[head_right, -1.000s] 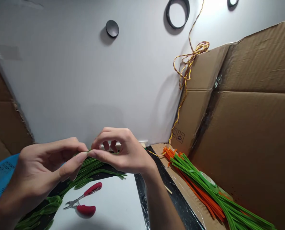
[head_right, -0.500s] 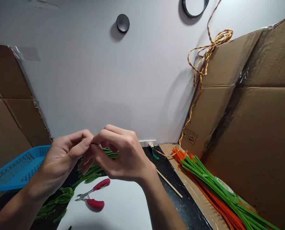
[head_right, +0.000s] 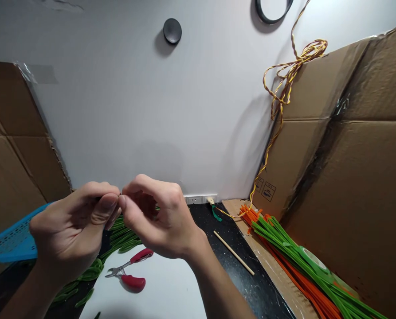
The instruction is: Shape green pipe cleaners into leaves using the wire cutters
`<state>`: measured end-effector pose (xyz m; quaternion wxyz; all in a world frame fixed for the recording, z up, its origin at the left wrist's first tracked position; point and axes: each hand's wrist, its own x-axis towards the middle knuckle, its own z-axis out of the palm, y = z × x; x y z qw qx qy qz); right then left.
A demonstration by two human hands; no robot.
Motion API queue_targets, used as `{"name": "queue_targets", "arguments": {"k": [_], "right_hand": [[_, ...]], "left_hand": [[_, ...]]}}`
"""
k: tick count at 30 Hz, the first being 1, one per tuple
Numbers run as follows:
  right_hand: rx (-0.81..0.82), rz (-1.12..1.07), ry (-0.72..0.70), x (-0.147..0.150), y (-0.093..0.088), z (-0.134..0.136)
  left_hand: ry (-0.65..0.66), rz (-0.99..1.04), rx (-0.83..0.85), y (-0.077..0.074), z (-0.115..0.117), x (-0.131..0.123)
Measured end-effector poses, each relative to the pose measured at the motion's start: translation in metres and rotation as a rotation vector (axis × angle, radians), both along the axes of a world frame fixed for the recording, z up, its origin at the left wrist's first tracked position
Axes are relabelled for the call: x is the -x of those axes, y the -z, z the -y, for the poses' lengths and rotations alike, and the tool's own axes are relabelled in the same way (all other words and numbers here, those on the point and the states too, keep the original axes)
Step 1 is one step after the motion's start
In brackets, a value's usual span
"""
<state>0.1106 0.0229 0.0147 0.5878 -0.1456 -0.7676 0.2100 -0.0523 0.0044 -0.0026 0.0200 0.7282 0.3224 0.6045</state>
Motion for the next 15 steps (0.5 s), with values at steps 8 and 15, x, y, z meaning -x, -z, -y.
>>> {"name": "queue_targets", "arguments": {"k": [8,15], "right_hand": [[0.195,-0.083,-0.171,0.004,0.006,-0.007],[0.413,-0.183,-0.410,0.010,0.013,-0.021]], "left_hand": [[-0.203,-0.286,-0.464,0.000,-0.011,0.012],[-0.215,-0.469,-0.680,-0.010,-0.018,0.017]]}}
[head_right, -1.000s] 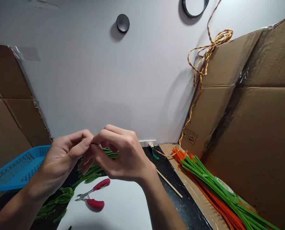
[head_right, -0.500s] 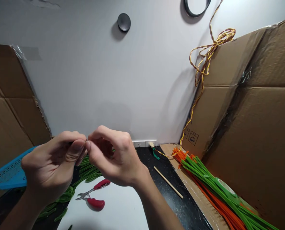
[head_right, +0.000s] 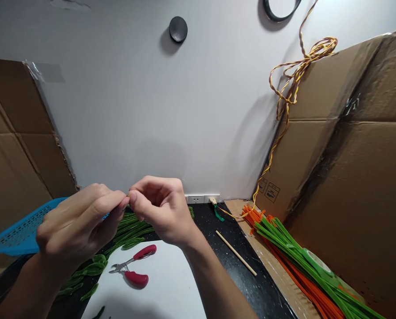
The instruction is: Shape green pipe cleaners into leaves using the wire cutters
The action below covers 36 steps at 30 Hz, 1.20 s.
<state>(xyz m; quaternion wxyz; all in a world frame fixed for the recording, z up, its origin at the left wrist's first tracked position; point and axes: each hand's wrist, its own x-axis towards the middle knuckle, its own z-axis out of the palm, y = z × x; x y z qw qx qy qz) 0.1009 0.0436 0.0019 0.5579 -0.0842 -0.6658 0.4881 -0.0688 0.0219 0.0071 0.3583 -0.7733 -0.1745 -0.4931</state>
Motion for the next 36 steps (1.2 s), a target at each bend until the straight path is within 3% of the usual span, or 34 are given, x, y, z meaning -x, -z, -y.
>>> {"name": "queue_targets", "arguments": {"k": [5,7,9,11,15,21,30,36], "right_hand": [[0.331,0.073,-0.142,-0.005,0.001,-0.003],[0.385,0.092,-0.145,-0.009,-0.001,-0.004],[0.319,0.126,-0.106,-0.012,-0.005,-0.004],[0.232,0.159,-0.059,-0.015,-0.009,0.000],[0.051,0.162,0.167,-0.024,-0.015,0.016],[-0.316,0.165,0.607,-0.030,-0.017,0.028],[-0.665,0.302,0.797,-0.022,-0.016,0.022],[-1.000,0.343,1.021,-0.022,-0.014,0.018]], "left_hand": [[-0.009,-0.015,0.065,0.010,-0.011,0.000],[0.004,-0.043,0.093,0.014,-0.016,-0.001],[0.045,-0.011,0.142,0.016,-0.020,-0.002],[0.174,0.085,0.251,0.016,-0.018,-0.005],[0.414,0.308,0.627,0.012,-0.003,-0.011],[0.485,0.439,0.858,0.001,0.015,-0.013],[0.454,0.424,1.020,-0.001,0.015,-0.010],[0.595,0.552,1.154,0.000,0.015,-0.012]]}}
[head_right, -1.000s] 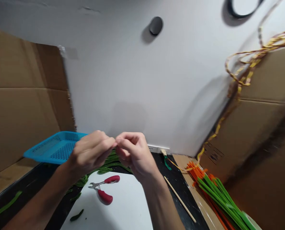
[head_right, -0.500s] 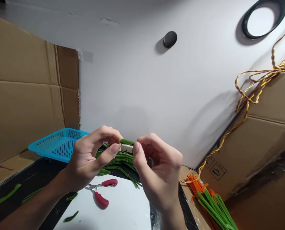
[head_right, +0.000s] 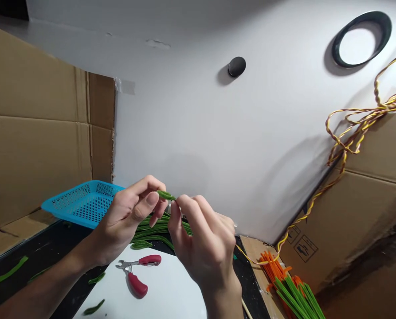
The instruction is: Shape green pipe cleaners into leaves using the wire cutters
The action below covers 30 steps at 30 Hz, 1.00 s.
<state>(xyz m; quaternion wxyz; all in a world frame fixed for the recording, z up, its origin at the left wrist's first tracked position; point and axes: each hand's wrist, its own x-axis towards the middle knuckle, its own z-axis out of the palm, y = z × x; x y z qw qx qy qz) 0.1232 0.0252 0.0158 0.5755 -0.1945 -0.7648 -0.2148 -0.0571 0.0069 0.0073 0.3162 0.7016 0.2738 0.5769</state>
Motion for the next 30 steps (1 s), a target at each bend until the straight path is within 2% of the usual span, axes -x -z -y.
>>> {"name": "queue_targets", "arguments": {"k": [2,5,12,16,25,27,30], "right_hand": [[-0.076,0.049,0.020,0.001,0.001,-0.002],[-0.068,0.054,-0.006,0.004,0.004,-0.005],[0.292,-0.204,-0.281,0.011,0.007,-0.002],[0.496,-0.231,-0.402,0.011,0.005,-0.003],[0.567,-0.300,-0.474,0.014,0.003,-0.002],[0.604,-0.311,-0.499,0.013,0.003,-0.001],[0.746,-0.337,-0.593,0.012,0.003,-0.003]], "left_hand": [[0.006,0.034,0.018,-0.001,0.000,-0.001],[0.030,0.070,0.044,-0.002,-0.001,-0.001],[0.008,0.061,0.034,-0.004,-0.002,0.003],[0.082,0.092,0.090,-0.008,-0.004,0.005],[0.248,0.136,0.167,-0.011,-0.006,0.004],[0.251,0.131,0.186,-0.010,-0.006,0.003],[0.202,0.080,0.182,-0.008,-0.005,0.004]]}}
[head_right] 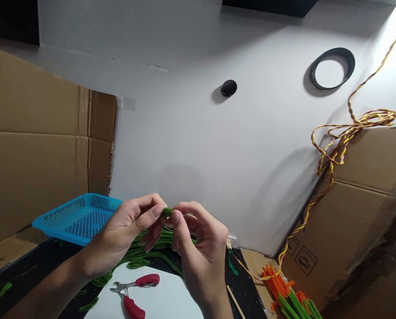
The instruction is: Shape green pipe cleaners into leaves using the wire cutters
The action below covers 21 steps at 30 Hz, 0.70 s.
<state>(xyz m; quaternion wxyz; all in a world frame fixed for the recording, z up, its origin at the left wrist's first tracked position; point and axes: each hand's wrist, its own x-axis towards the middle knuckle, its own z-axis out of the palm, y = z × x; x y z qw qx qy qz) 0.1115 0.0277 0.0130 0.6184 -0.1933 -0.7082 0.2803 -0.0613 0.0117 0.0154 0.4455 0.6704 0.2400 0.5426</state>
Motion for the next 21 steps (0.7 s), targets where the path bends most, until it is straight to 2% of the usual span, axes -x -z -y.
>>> {"name": "queue_targets", "arguments": {"k": [5,9,11,14,17,19,21], "right_hand": [[0.317,-0.111,-0.325,0.002,-0.001,-0.002],[0.604,-0.229,-0.601,0.009,-0.001,-0.002],[0.683,-0.253,-0.668,0.012,-0.002,-0.003],[0.724,-0.264,-0.664,0.014,-0.003,-0.006],[0.688,-0.272,-0.606,0.017,-0.002,-0.006],[0.607,-0.267,-0.497,0.020,0.000,-0.004],[0.472,-0.232,-0.301,0.022,0.004,-0.002]], "left_hand": [[-0.116,-0.075,-0.082,0.002,0.003,0.001],[-0.044,0.011,-0.104,0.006,0.000,-0.001],[0.025,0.088,-0.051,0.008,-0.004,-0.003],[0.140,0.228,0.098,0.008,-0.008,-0.008],[0.205,0.327,0.252,0.005,-0.010,-0.012],[0.226,0.392,0.333,0.003,-0.010,-0.013],[0.256,0.452,0.401,0.001,-0.010,-0.012]]}}
